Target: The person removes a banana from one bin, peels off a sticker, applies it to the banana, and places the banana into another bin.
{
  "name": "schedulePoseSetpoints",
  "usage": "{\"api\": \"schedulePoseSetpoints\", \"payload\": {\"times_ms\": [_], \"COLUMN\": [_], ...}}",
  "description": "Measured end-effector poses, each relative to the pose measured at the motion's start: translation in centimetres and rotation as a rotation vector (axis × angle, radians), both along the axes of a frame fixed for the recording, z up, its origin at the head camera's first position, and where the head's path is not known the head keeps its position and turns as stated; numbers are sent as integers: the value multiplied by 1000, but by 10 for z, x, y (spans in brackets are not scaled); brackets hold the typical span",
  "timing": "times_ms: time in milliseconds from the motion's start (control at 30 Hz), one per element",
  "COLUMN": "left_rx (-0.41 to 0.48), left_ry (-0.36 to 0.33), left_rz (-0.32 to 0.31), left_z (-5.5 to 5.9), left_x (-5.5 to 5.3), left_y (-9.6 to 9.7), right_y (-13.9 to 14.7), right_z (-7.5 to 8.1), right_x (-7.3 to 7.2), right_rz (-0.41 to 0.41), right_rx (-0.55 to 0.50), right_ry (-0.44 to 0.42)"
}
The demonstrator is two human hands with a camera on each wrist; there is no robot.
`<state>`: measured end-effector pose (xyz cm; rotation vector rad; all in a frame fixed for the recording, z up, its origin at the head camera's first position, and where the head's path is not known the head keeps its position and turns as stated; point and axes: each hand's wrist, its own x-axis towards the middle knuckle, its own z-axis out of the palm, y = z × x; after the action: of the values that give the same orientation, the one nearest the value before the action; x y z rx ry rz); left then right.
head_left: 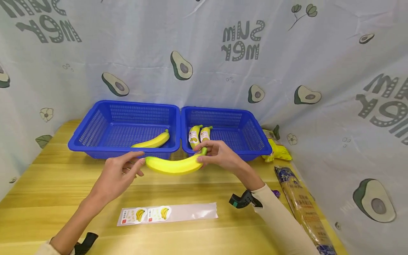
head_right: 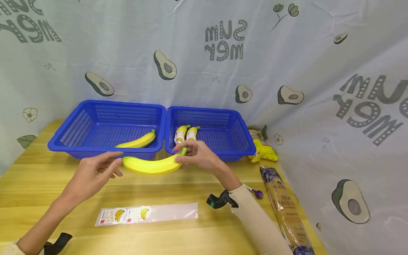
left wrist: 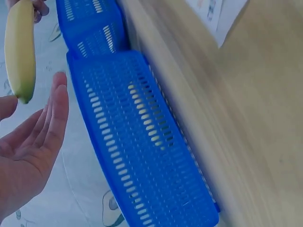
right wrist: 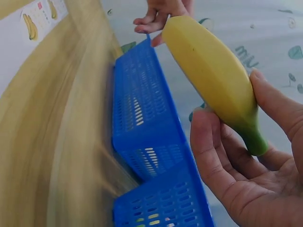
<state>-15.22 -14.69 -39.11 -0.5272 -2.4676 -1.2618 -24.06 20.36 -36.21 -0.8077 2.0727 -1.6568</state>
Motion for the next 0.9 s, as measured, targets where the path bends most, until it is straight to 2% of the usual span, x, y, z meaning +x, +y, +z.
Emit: {"api": "schedulePoseSetpoints", "payload": {"times_ms": [133,200,300,467,567,667,800,900], "left_rx": [19,33,37,-20,-34,-11,6,-13], "left_ry": [40,39,-7,-104,-146,-212,-298,-308], "left_rz": [-27,-33,-35,-39,-37,-36,-35,-35], "left_z": [-6,-9,-11,-13,-13,-15,-21,-25], "left_x": [2,3,5,9,9,7,5,4], "left_y": [10,15,19,23,26,30,34,37], "right_y": [0,0,2,4,5,6,7,6], "right_z": [-8,-12,-19,-30,-35,-42,-50,-56], "right_x": [8,12,19,30,35,38,40,41], "right_rz": [-21,-46,-92,-191,-268,-339,-379,-377], "right_rx": [-7,-7,10,65,85,88,93,88], "right_ry": [-27,-31,-21,-5,-27,-54,-79,-107]}}
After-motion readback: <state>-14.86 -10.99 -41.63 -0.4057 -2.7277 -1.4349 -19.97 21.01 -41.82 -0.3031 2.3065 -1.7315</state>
